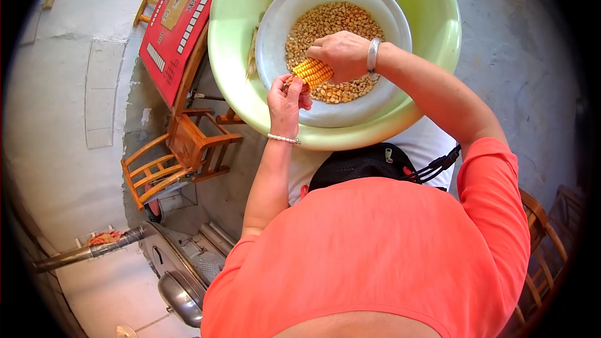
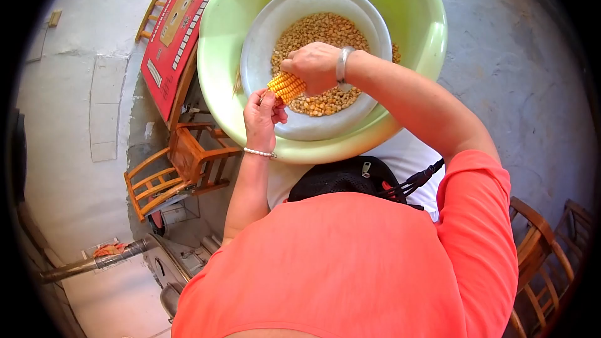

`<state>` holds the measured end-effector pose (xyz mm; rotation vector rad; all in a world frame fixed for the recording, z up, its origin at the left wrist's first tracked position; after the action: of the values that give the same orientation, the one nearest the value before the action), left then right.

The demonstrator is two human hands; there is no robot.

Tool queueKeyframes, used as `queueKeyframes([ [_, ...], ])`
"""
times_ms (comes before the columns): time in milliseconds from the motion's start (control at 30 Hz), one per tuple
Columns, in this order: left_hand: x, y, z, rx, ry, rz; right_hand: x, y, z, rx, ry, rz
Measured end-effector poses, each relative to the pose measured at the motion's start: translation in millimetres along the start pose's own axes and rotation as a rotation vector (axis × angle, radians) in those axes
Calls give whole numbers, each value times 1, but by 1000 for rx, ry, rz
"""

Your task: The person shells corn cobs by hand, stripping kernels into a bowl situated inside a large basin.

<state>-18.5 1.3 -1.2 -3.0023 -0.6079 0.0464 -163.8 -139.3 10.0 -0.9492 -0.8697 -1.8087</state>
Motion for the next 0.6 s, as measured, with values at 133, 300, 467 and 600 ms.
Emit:
queueKeyframes([
  [133, 0, 0, -2, 25, -19, -21, 2, 0, 1, -3, 6, 13],
  [300, -1, 0, -3, 39, -1, -22, 2, 0, 1, 0, 1, 11],
  [467, -2, -1, -5, 63, -76, -9, 2, 0, 1, -14, -18, 21],
  [600, -1, 0, -4, 85, -61, -1, -2, 0, -1, 1, -44, 10],
])
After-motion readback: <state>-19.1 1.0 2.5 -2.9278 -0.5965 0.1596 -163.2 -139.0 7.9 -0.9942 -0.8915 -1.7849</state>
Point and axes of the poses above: each hand's wrist, its own y-axis towards the middle knuckle, its own x-axis out of the back of the hand, z = x × y, the point moved 1 cm from there along y, towards the middle knuckle, and after that the axes turned 5 degrees about -x, right-handed, at the moved point
